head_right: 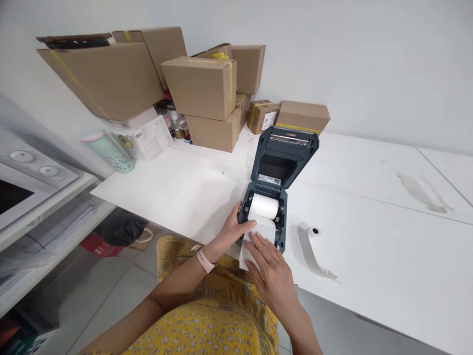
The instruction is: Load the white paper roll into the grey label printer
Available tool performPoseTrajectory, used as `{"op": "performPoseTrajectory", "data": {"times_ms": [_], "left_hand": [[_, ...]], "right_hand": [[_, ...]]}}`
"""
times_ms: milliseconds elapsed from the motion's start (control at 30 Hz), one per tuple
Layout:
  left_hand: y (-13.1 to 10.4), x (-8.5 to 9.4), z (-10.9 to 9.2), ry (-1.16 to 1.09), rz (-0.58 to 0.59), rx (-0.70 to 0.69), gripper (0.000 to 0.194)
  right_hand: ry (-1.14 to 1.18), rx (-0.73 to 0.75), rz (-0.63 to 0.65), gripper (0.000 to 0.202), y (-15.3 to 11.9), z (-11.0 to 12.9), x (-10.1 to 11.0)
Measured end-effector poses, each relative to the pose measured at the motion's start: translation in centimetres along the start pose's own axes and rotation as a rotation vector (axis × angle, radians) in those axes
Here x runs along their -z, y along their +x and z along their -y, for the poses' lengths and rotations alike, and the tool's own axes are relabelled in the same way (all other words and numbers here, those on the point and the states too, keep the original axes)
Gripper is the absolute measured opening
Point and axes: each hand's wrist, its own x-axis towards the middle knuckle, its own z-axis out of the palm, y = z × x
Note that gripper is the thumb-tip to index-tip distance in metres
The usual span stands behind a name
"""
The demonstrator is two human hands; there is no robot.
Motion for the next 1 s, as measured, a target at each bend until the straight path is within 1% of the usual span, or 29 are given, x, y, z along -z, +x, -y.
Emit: {"op": "performPoseTrajectory", "data": {"times_ms": [33, 67, 100, 133, 167, 200, 233, 267, 300, 367, 533, 633, 700, 767, 833, 867, 900, 933, 967, 1000], "left_hand": [[0.1, -0.1, -0.5, 0.105, -0.041, -0.048, 0.088], [0.2, -0.1, -1.1, 0.22, -0.058, -0.131, 0.085], [0.2, -0.2, -1.7, 0.333, -0.037, -0.24, 0.081], [0.2, -0.2, -2.2, 0.429, 0.02, -0.358, 0.074], [0.1, -0.1, -2.6, 0.506, 0.11, -0.463, 0.066], [0.0, 0.0, -3.0, 0.562, 0.215, -0.539, 0.058], [-0.1, 0.2, -3.2, 0.601, 0.31, -0.579, 0.052], [-0.2, 0.4, -3.3, 0.626, 0.386, -0.591, 0.05], [-0.2, 0.7, -3.4, 0.64, 0.436, -0.587, 0.049], [-0.2, 1.2, -3.3, 0.637, 0.486, -0.573, 0.049], [0.5, 2.0, -2.9, 0.613, 0.527, -0.563, 0.045], [0.7, 2.1, -3.0, 0.619, 0.526, -0.585, 0.041], [0.4, 2.0, -3.0, 0.637, 0.514, -0.604, 0.043], [-0.6, 1.6, -2.8, 0.671, 0.5, -0.622, 0.05], [-2.0, 0.9, -2.3, 0.705, 0.478, -0.647, 0.058], [-2.8, 0.5, -2.0, 0.72, 0.466, -0.668, 0.062], [-3.6, 0.1, -1.6, 0.736, 0.445, -0.686, 0.065], [-4.5, -0.2, -1.1, 0.752, 0.416, -0.707, 0.069], [-5.3, -0.5, -0.7, 0.77, 0.391, -0.726, 0.073], [-6.0, -0.7, -0.4, 0.79, 0.368, -0.741, 0.076]], "right_hand": [[-0.007, 0.004, -0.005, 0.05, 0.0, 0.0, -0.1], [-0.013, 0.007, -0.013, 0.049, 0.0, 0.1, -0.1], [-0.019, 0.004, -0.019, 0.047, 0.0, 0.1, -0.2], [-0.022, -0.004, -0.02, 0.044, 0.0, 0.2, -0.2], [-0.02, -0.015, -0.017, 0.042, 0.1, 0.2, -0.2], [-0.016, -0.026, -0.011, 0.039, 0.1, 0.3, -0.1], [-0.01, -0.034, -0.005, 0.036, 0.2, 0.4, -0.1], [-0.003, -0.038, -0.001, 0.034, 0.3, 0.4, 0.0], [0.004, -0.037, 0.001, 0.032, 0.4, 0.5, 0.1], [0.012, -0.036, -0.001, 0.032, 0.5, 0.6, 0.3], [0.016, -0.07, -0.016, 0.034, 0.6, 1.1, -0.1], [0.009, -0.076, -0.019, 0.034, 0.5, 1.3, -0.3], [0.035, -0.065, -0.003, 0.035, 0.4, 1.1, 0.1], [0.125, -0.055, 0.054, 0.032, 0.3, 0.6, 1.4], [0.288, -0.075, 0.148, 0.027, 0.2, -0.3, 3.5], [0.369, -0.111, 0.173, 0.025, 0.3, -0.9, 4.8], [0.431, -0.163, 0.159, 0.023, 0.5, -1.6, 6.1], [0.459, -0.226, 0.085, 0.022, 1.0, -2.3, 7.4], [0.451, -0.297, -0.036, 0.022, 1.8, -3.2, 8.5], [0.412, -0.36, -0.198, 0.024, 2.9, -4.2, 9.6]]}}
